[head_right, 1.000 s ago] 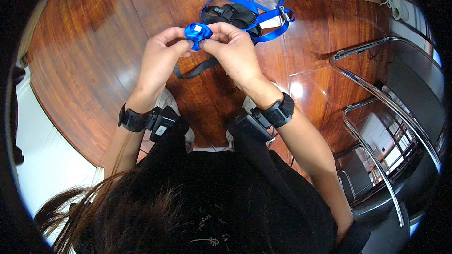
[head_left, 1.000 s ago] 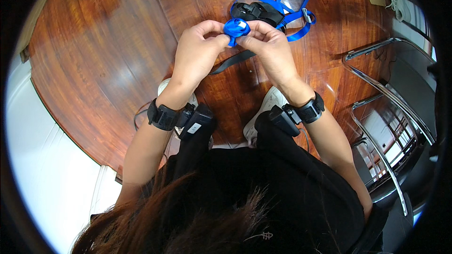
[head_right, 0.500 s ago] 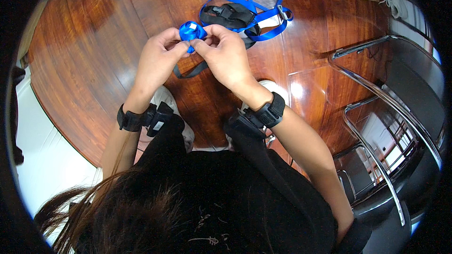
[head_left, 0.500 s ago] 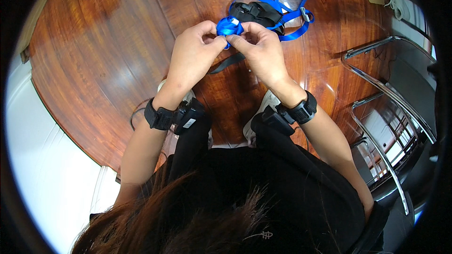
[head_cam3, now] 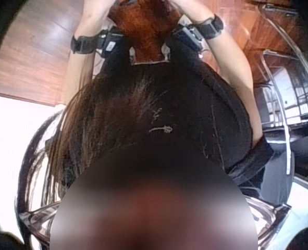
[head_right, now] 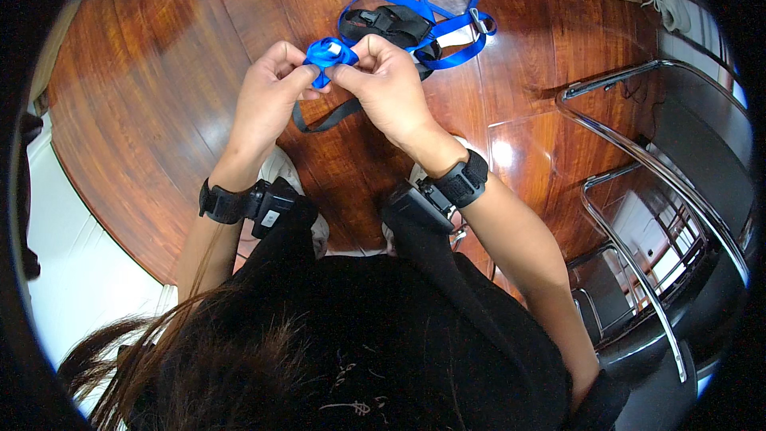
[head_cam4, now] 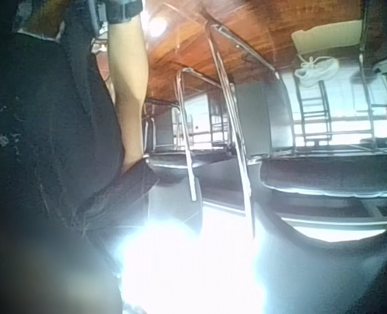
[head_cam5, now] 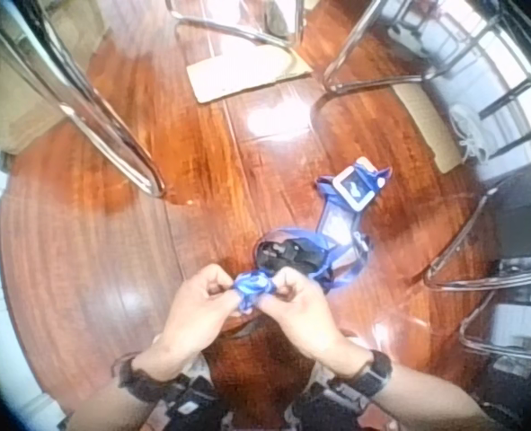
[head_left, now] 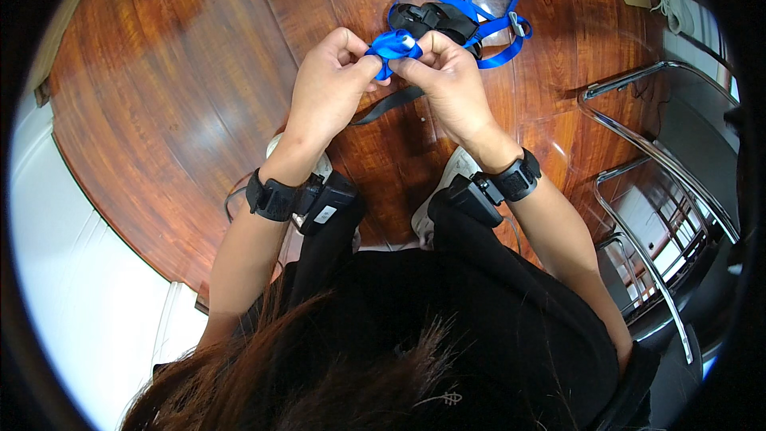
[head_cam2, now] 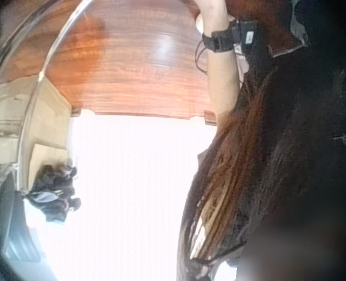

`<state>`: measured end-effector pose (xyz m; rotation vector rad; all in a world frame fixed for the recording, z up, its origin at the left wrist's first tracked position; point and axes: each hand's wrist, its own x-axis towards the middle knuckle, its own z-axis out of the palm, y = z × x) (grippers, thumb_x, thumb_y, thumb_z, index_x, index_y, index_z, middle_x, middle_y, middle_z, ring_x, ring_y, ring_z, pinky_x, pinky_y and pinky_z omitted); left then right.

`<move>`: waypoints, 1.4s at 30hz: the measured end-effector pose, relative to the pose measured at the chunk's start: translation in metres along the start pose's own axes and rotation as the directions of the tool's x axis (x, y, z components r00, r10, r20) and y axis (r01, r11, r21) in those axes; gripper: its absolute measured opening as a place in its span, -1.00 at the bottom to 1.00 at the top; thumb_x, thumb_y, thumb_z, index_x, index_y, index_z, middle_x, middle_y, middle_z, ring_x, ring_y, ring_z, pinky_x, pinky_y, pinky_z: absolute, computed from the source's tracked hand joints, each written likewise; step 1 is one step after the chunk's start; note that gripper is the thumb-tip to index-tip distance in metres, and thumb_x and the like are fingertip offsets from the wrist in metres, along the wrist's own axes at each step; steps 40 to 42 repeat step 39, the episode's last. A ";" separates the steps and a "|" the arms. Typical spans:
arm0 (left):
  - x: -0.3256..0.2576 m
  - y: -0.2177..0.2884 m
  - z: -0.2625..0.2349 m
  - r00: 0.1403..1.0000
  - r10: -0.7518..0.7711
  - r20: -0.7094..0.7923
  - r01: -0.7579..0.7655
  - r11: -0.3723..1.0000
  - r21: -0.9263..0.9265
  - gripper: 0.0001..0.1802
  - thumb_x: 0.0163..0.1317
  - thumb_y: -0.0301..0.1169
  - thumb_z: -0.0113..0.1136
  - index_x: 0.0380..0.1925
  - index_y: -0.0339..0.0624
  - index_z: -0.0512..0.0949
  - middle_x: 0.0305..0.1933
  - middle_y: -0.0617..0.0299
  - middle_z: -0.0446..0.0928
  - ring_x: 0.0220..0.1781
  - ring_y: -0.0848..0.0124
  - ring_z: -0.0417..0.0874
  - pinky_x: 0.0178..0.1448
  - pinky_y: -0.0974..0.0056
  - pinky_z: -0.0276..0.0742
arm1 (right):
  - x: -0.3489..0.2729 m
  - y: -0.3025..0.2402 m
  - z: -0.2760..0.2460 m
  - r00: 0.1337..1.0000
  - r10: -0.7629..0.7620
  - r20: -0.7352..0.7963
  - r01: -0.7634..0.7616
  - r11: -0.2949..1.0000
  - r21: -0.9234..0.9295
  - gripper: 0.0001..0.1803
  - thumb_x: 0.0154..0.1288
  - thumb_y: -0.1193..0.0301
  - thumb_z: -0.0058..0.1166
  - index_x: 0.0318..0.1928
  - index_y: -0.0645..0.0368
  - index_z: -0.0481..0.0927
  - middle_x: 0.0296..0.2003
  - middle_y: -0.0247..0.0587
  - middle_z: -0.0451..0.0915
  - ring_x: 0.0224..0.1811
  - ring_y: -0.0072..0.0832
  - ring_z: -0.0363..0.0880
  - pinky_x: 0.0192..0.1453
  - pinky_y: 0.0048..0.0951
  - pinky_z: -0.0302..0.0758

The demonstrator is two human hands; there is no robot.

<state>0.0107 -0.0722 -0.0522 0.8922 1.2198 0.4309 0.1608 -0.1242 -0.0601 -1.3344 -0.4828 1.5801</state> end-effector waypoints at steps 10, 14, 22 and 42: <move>-0.002 -0.001 0.002 0.993 0.108 0.055 -0.121 0.935 0.332 -0.86 0.24 -0.52 0.18 -0.27 -0.24 0.41 -0.32 0.26 0.55 -0.31 0.55 0.59 -0.17 0.45 0.52 | 0.004 -0.005 -0.019 0.902 0.335 0.273 -0.432 0.726 0.536 -0.92 0.26 0.64 0.01 -0.32 0.19 0.51 -0.45 -0.38 0.50 -0.44 -0.64 0.41 -0.29 -0.61 0.42; -0.009 0.002 0.009 0.989 0.148 0.001 -0.139 0.927 0.349 -0.80 0.20 -0.55 0.20 -0.21 -0.26 0.41 -0.29 0.26 0.56 -0.28 0.55 0.60 -0.15 0.45 0.52 | 0.003 -0.002 -0.017 0.916 0.308 0.257 -0.401 0.732 0.551 -0.87 0.24 0.64 -0.02 -0.23 0.21 0.51 -0.36 -0.34 0.52 -0.39 -0.62 0.43 -0.24 -0.57 0.43; -0.013 0.004 0.019 0.976 0.159 -0.147 -0.088 0.913 0.399 -0.75 0.12 -0.58 0.19 -0.16 -0.29 0.48 -0.30 0.21 0.59 -0.25 0.51 0.62 -0.15 0.41 0.54 | -0.001 0.002 -0.006 0.967 0.209 0.142 -0.245 0.914 0.322 -0.80 0.24 0.62 0.04 -0.12 0.20 0.50 -0.28 -0.34 0.55 -0.31 -0.64 0.47 -0.16 -0.58 0.44; 0.001 -0.012 -0.021 0.942 -0.214 0.259 0.317 0.818 -0.480 -0.70 0.26 -0.51 0.15 -0.01 -0.23 0.40 -0.13 0.17 0.53 -0.12 0.42 0.57 0.10 0.29 0.50 | 0.002 -0.003 -0.004 0.946 0.300 0.126 -0.316 0.938 0.140 -0.77 0.29 0.44 0.21 -0.07 0.21 0.62 -0.23 -0.35 0.64 -0.24 -0.62 0.58 -0.04 -0.57 0.56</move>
